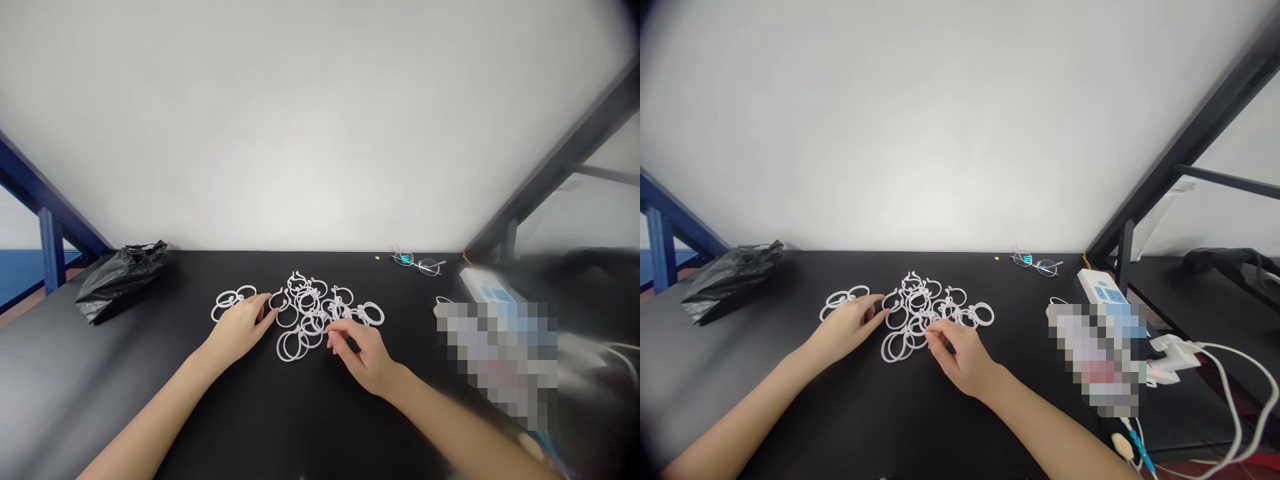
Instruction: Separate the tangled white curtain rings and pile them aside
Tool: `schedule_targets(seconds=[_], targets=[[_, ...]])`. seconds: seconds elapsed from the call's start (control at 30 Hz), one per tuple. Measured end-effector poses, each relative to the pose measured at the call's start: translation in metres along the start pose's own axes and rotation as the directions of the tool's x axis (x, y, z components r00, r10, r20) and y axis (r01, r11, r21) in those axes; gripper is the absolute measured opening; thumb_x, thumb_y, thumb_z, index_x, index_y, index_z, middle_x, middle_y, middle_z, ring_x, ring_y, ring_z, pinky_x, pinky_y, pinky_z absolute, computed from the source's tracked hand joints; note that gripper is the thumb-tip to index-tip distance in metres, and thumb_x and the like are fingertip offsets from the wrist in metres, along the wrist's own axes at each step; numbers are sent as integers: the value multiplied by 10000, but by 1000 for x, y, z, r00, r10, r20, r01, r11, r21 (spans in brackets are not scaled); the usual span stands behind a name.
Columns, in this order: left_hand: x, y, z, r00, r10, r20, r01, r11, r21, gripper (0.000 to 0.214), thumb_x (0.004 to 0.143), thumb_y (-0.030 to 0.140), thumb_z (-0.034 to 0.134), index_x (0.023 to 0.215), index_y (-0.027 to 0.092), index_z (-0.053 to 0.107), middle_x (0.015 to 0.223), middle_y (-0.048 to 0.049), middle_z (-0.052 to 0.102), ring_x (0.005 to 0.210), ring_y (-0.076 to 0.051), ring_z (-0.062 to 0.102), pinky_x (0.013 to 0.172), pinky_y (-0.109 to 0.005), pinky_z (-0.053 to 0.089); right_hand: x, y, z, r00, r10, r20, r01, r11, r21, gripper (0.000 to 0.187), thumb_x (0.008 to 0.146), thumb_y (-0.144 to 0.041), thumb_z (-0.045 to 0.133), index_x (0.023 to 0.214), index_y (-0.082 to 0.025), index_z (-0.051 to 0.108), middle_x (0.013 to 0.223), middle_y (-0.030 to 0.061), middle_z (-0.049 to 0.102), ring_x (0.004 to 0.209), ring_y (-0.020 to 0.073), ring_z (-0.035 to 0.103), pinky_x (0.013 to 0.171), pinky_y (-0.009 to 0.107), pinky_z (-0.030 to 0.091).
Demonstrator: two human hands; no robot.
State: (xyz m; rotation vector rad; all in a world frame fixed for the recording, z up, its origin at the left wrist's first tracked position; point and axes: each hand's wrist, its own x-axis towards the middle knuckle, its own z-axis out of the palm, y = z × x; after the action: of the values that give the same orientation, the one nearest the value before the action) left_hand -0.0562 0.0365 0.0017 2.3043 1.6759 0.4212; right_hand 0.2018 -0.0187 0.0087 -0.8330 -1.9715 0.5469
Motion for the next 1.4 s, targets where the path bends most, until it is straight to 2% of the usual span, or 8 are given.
schedule_targets(seconds=[0.2, 0.37, 0.57, 0.9, 1.0, 1.13, 1.27, 1.4], targets=[[-1, 7, 1, 997, 71, -3, -71, 996, -52, 367, 957, 428, 399, 1058, 186, 655, 779, -36, 637, 641, -182, 602, 610, -286, 438, -1, 0, 1, 1000, 9, -1, -9, 1000, 5, 125, 973, -207, 457, 935, -189, 574, 691, 6, 609, 579, 112, 586, 515, 207, 475], [-4, 12, 3, 997, 78, 3, -76, 980, -186, 367, 924, 431, 474, 1146, 172, 609, 797, -19, 646, 596, -155, 588, 592, -279, 465, 0, -1, 0, 1000, 5, -2, -5, 1000, -1, 144, 981, -217, 446, 917, -186, 572, 686, 7, 609, 570, 110, 579, 545, 219, 485], [-4, 13, 6, 991, 137, 1, -131, 952, -278, 295, 886, 292, 483, 1121, 180, 621, 822, -25, 682, 608, -149, 608, 604, -275, 500, 1, -2, 0, 1000, 14, 6, -14, 1000, -21, 172, 984, -228, 431, 902, -187, 577, 684, 8, 608, 573, 115, 578, 553, 231, 480], [-3, 14, 5, 986, 74, -148, -125, 918, -377, 132, 790, 179, 553, 857, 180, 668, 759, -22, 700, 692, -162, 672, 602, -256, 540, -1, 1, 3, 1000, 16, -22, -16, 1000, -10, 139, 964, -198, 468, 895, -189, 588, 696, 8, 620, 593, 114, 586, 585, 234, 516], [-6, 21, 3, 976, 81, -202, -171, 859, -482, 123, 836, 228, 580, 857, 180, 691, 809, -40, 701, 711, -157, 671, 547, -222, 528, -3, 4, 6, 998, 27, -63, -24, 999, 43, 130, 942, -207, 529, 1038, -186, 613, 758, 22, 656, 627, 121, 625, 607, 245, 559], [-13, 38, 6, 931, 246, -271, -358, 768, -532, 193, 916, 245, 554, 943, 180, 734, 867, -65, 683, 661, -124, 624, 523, -213, 493, -4, 6, 10, 997, 75, -35, -69, 985, 155, 387, 903, -272, 623, 1278, -197, 560, 909, 57, 686, 609, 114, 648, 589, 260, 597], [-19, 48, 12, 889, 348, -299, -458, 712, -533, 205, 934, 214, 549, 979, 173, 745, 861, -76, 685, 671, -121, 617, 552, -217, 495, -3, 1, 12, 997, 68, -26, -62, 983, 174, 204, 909, -240, 613, 1096, -178, 668, 831, 47, 683, 627, 120, 657, 577, 242, 587], [-20, 47, 13, 908, 279, -313, -412, 729, -546, 145, 900, 223, 614, 911, 162, 745, 817, -62, 694, 608, -105, 595, 520, -208, 472, -1, -4, 10, 998, -31, -50, 37, 992, 120, 137, 888, -220, 646, 1010, -173, 687, 792, 42, 686, 626, 120, 643, 573, 231, 574]])
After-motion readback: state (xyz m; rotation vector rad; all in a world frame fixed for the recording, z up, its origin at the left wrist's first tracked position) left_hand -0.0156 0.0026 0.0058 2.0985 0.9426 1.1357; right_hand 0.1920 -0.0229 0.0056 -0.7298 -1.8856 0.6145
